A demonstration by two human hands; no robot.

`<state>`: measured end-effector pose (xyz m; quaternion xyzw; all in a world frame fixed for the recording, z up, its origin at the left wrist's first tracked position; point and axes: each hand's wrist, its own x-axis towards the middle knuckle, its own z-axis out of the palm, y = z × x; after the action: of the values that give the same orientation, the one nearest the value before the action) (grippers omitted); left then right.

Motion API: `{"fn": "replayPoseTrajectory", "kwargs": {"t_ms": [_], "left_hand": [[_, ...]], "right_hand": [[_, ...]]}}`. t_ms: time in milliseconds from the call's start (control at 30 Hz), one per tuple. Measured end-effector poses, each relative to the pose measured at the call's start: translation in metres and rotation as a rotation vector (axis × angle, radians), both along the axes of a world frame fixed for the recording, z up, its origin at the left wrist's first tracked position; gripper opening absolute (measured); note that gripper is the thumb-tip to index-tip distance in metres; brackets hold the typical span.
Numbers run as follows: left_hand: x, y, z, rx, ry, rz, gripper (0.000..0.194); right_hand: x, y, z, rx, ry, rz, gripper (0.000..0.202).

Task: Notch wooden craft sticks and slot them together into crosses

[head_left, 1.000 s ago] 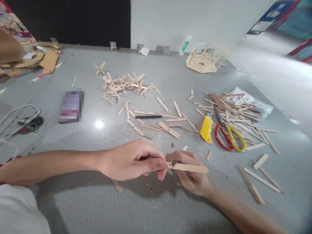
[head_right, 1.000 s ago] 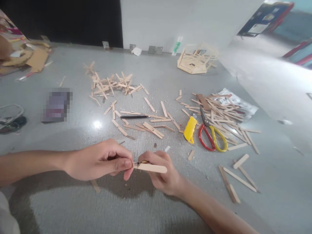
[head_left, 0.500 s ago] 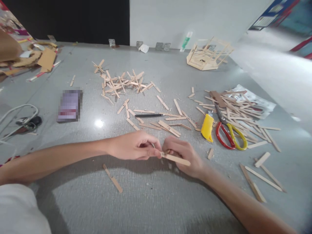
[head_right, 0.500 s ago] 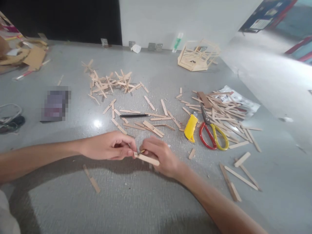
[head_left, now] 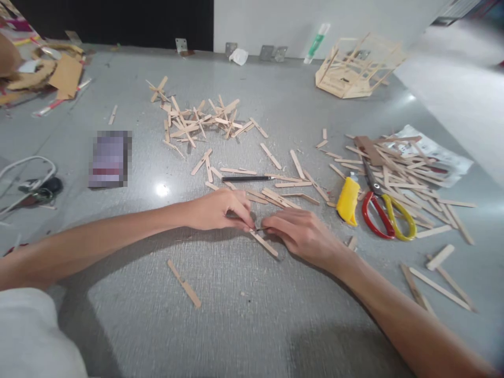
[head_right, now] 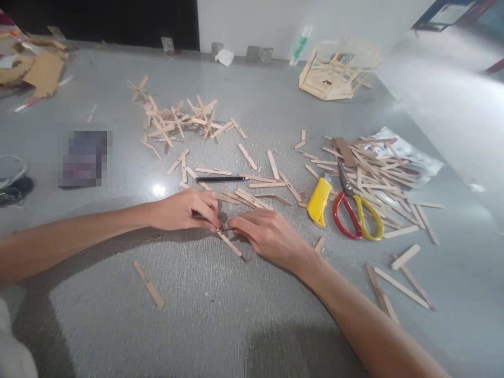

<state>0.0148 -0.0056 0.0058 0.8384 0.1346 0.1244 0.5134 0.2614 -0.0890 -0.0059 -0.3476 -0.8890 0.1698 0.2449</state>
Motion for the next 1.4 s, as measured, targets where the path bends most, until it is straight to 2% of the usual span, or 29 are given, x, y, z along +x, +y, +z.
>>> {"fn": "replayPoseTrajectory", "kwargs": {"t_ms": [200,433,600,833,1100,1400], "left_hand": [[0.0,0.006,-0.007,0.178,0.027,0.015,0.009],[0.002,0.008,-0.006,0.136,0.018,-0.006,0.01],[0.002,0.011,-0.005,0.166,0.057,-0.025,0.01],[-0.001,0.014,-0.01,0.165,0.042,-0.05,0.01],[-0.002,0.014,-0.01,0.184,-0.027,-0.065,0.01],[-0.002,0.015,-0.017,0.2,-0.047,-0.066,0.011]], "right_hand": [[0.001,0.002,0.0,0.085,-0.049,-0.01,0.027],[0.001,0.0,-0.004,0.097,-0.013,-0.005,0.034],[0.001,0.0,-0.006,0.098,-0.013,-0.011,0.033],[0.0,0.0,-0.01,0.154,0.007,0.01,0.027],[-0.001,-0.003,-0.007,0.211,-0.022,0.007,0.029],[-0.007,-0.002,-0.008,0.216,-0.025,0.018,0.028]]}}
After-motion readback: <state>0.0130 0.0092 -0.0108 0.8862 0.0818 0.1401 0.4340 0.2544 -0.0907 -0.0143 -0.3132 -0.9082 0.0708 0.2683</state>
